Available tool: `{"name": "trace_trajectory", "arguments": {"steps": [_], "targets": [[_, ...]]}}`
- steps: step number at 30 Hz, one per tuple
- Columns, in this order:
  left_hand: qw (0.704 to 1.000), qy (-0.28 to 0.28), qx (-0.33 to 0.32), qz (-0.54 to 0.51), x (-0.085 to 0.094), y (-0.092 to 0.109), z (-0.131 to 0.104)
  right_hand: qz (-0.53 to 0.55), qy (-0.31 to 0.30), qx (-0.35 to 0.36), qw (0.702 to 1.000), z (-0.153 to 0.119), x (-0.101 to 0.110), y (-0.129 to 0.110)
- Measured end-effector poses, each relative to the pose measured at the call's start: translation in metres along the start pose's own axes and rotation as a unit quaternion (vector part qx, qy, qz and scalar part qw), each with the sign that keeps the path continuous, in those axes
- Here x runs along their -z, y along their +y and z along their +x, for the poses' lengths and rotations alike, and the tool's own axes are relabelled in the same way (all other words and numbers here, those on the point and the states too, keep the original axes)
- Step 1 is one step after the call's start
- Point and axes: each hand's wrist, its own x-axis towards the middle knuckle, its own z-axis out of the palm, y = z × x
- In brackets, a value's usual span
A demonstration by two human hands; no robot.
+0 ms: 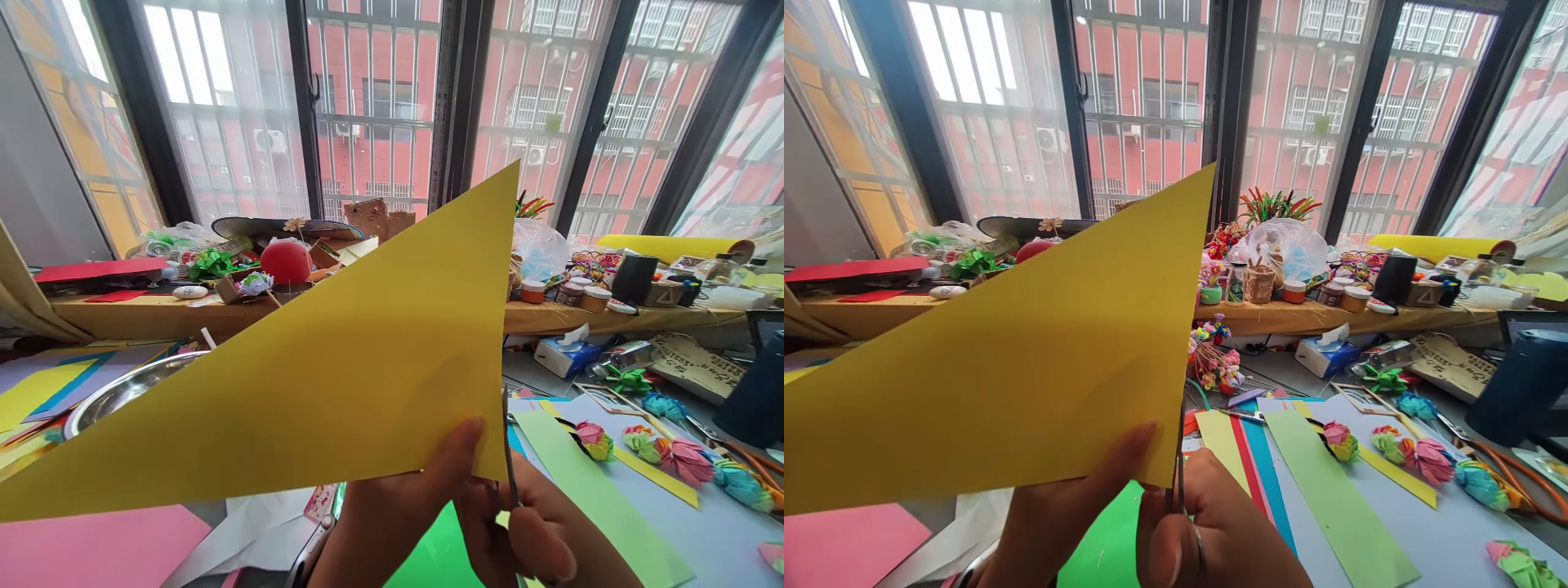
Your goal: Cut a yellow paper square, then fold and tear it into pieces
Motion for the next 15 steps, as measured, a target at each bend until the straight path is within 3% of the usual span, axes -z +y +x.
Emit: {"name": "trace_trajectory", "arguments": {"steps": [4,7,10,13,15], "targets": [[0.999,-0.007,0.021,-0.035,-0.001,0.0,0.0,0.01,0.03,0.056,0.998,0.001,-0.002,0.009],[0.998,-0.002,0.022,-0.059,-0.002,0.001,0.0,0.012,0.062,0.08,0.995,-0.001,-0.004,0.004],[0.995,-0.033,0.031,-0.084,-0.002,0.002,-0.002,0.001,0.082,0.087,0.993,-0.005,-0.004,-0.003],[0.996,-0.076,0.017,-0.047,-0.001,0.001,-0.005,-0.005,0.095,0.091,0.991,-0.008,-0.002,-0.003],[0.998,-0.054,-0.019,0.019,-0.001,0.0,-0.006,-0.002,0.101,0.075,0.992,-0.009,0.0,0.0]]}}
